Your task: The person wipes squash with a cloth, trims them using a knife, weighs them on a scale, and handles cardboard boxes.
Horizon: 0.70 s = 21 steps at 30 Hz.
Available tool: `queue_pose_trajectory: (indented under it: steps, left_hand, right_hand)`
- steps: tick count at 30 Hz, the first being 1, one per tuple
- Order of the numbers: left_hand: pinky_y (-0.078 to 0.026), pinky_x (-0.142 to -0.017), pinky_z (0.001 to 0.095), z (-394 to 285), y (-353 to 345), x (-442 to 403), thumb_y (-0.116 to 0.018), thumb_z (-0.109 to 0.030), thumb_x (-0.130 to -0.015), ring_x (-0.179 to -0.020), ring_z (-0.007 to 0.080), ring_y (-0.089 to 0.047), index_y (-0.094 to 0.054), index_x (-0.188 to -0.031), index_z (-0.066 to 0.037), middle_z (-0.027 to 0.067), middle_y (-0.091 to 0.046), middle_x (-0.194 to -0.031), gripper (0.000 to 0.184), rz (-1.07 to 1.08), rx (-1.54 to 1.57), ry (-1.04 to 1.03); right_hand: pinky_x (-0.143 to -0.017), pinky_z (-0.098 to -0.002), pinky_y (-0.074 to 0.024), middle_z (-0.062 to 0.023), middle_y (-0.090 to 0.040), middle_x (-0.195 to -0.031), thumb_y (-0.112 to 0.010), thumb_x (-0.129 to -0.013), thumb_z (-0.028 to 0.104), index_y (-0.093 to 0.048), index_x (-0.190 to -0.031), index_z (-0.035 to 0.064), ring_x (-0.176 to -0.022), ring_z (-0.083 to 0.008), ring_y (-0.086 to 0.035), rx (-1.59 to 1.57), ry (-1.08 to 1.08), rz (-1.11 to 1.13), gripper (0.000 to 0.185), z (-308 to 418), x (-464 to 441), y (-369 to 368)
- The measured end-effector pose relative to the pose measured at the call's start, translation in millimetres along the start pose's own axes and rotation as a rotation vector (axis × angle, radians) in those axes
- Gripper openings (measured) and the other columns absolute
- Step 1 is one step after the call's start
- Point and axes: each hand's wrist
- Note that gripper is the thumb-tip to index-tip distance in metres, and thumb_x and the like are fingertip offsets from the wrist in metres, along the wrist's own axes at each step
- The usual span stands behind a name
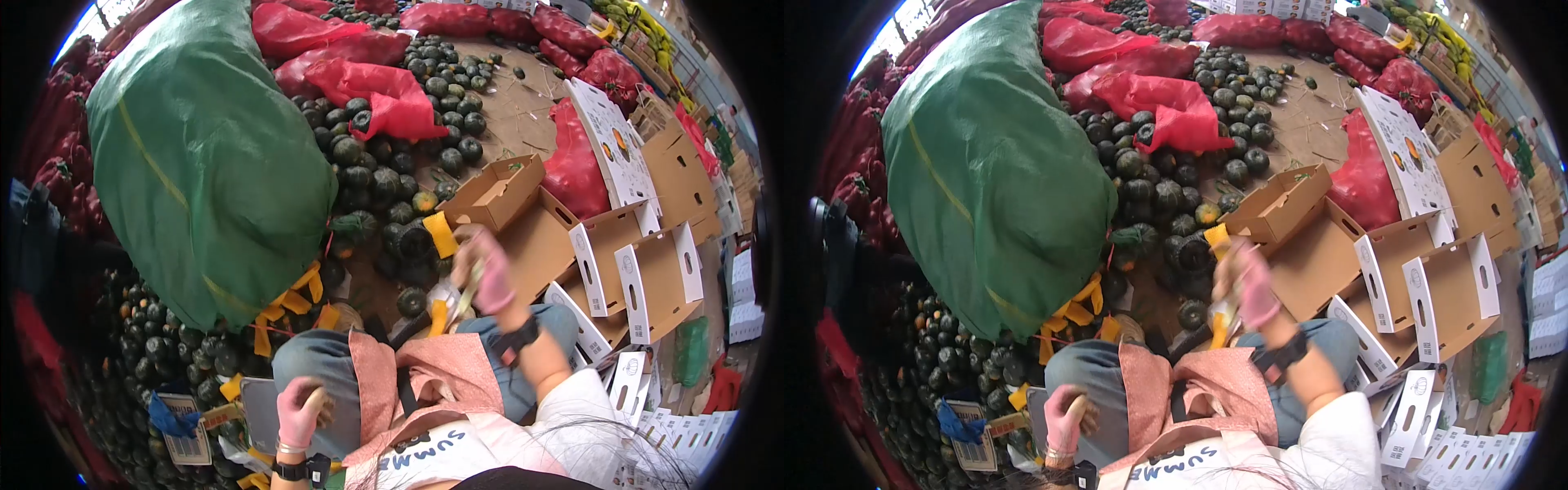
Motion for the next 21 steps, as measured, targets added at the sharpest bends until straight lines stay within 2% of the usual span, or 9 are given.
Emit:
queue_pose_trajectory:
  steps: [3,4,6,7,10,12,17,20,21]
  left_hand:
    - [-0.052,-0.066,0.0272,-3,-24,-11,-0.07,-0.015,-0.076,-0.075,0.0193,-0.066,-0.052,-0.115,0.0,0.0113,-0.066,-0.087,0.045,0.136,-0.382,-0.344]
    - [-0.05,-0.081,0.0305,-20,-36,-9,-0.074,-0.02,-0.073,-0.092,0.0212,-0.064,-0.04,-0.13,-0.002,0.0147,-0.063,-0.102,0.068,0.185,-0.532,-0.426]
    - [-0.047,-0.088,0.0329,-12,-57,-15,-0.073,-0.017,-0.072,-0.106,0.021,-0.056,-0.021,-0.142,-0.006,0.0151,-0.051,-0.125,0.088,0.355,-0.276,-0.25]
    - [-0.048,-0.087,0.0324,-14,-67,-13,-0.072,-0.019,-0.076,-0.105,0.0188,-0.055,-0.019,-0.143,-0.008,0.0146,-0.049,-0.126,0.086,0.425,-0.132,-0.123]
    - [-0.049,-0.082,0.031,38,-86,-13,-0.065,-0.023,-0.085,-0.096,0.0141,-0.057,-0.037,-0.133,-0.005,0.0098,-0.059,-0.106,0.058,0.492,-0.039,-0.363]
    - [-0.049,-0.076,0.033,35,-85,3,-0.057,-0.023,-0.088,-0.081,0.0212,-0.062,-0.052,-0.118,-0.001,0.0147,-0.062,-0.086,0.037,0.418,-0.013,-0.36]
    - [-0.049,-0.073,0.0344,62,-82,16,-0.06,-0.014,-0.083,-0.081,0.0307,-0.062,-0.056,-0.108,0.0,0.0188,-0.062,-0.088,0.029,0.144,-0.103,-0.557]
    - [-0.048,-0.073,0.0352,58,-68,27,-0.061,-0.014,-0.082,-0.081,0.0331,-0.062,-0.058,-0.102,0.001,0.0189,-0.062,-0.087,0.025,0.063,0.093,-0.548]
    - [-0.049,-0.072,0.0351,55,-62,32,-0.063,-0.015,-0.082,-0.081,0.0336,-0.062,-0.059,-0.101,0.001,0.019,-0.062,-0.088,0.025,0.057,0.17,-0.582]
  right_hand:
    - [-0.047,-0.0228,-0.042,-0.0026,-0.049,-0.065,-0.051,-0.092,0.041,-0.046,-0.119,0.0036,-0.048,-0.0091,-0.045,-0.211,-0.112,0.281,0.047,-65,59,-32]
    - [-0.046,-0.0218,-0.0403,-0.0025,-0.049,-0.064,-0.052,-0.091,0.044,-0.045,-0.12,0.0033,-0.047,-0.0083,-0.043,-0.328,-0.118,0.324,0.05,-72,72,-45]
    - [-0.041,-0.0225,-0.0314,-0.0008,-0.041,-0.056,-0.051,-0.089,0.052,-0.047,-0.12,0.005,-0.04,-0.0075,-0.031,-0.466,-0.133,0.257,0.056,-68,85,-70]
    - [-0.04,-0.0236,-0.0279,-0.0008,-0.039,-0.055,-0.049,-0.089,0.053,-0.048,-0.119,0.0054,-0.039,-0.0081,-0.029,-0.512,-0.096,0.296,0.056,-68,88,-74]
    - [-0.042,-0.0232,-0.0284,0.0008,-0.036,-0.055,-0.048,-0.091,0.049,-0.044,-0.119,0.0042,-0.041,-0.0072,-0.029,-0.331,0.01,0.319,0.053,-49,102,-95]
    - [-0.045,-0.0216,-0.0306,0.001,-0.037,-0.059,-0.055,-0.089,0.041,-0.044,-0.119,0.0032,-0.045,-0.0062,-0.032,-0.18,0.083,0.422,0.05,-58,103,-82]
    - [-0.048,-0.0229,-0.0333,-0.0017,-0.038,-0.066,-0.056,-0.087,0.028,-0.036,-0.128,0.0016,-0.052,-0.0079,-0.036,-0.092,0.103,0.427,0.053,-76,120,-118]
    - [-0.073,-0.0294,-0.0433,-0.0106,-0.055,-0.09,-0.055,-0.086,0.03,-0.033,-0.131,-0.0011,-0.079,-0.0167,-0.052,0.015,0.011,0.472,0.059,-69,127,-144]
    - [-0.085,-0.0326,-0.0416,-0.0139,-0.057,-0.104,-0.052,-0.087,0.03,-0.044,-0.124,-0.0035,-0.095,-0.0209,-0.053,0.219,-0.042,0.617,0.05,-72,121,-134]
Point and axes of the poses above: each hand's wrist, its own x-axis away from the middle knuckle, its own y-axis out of the back of the hand, z = x × y
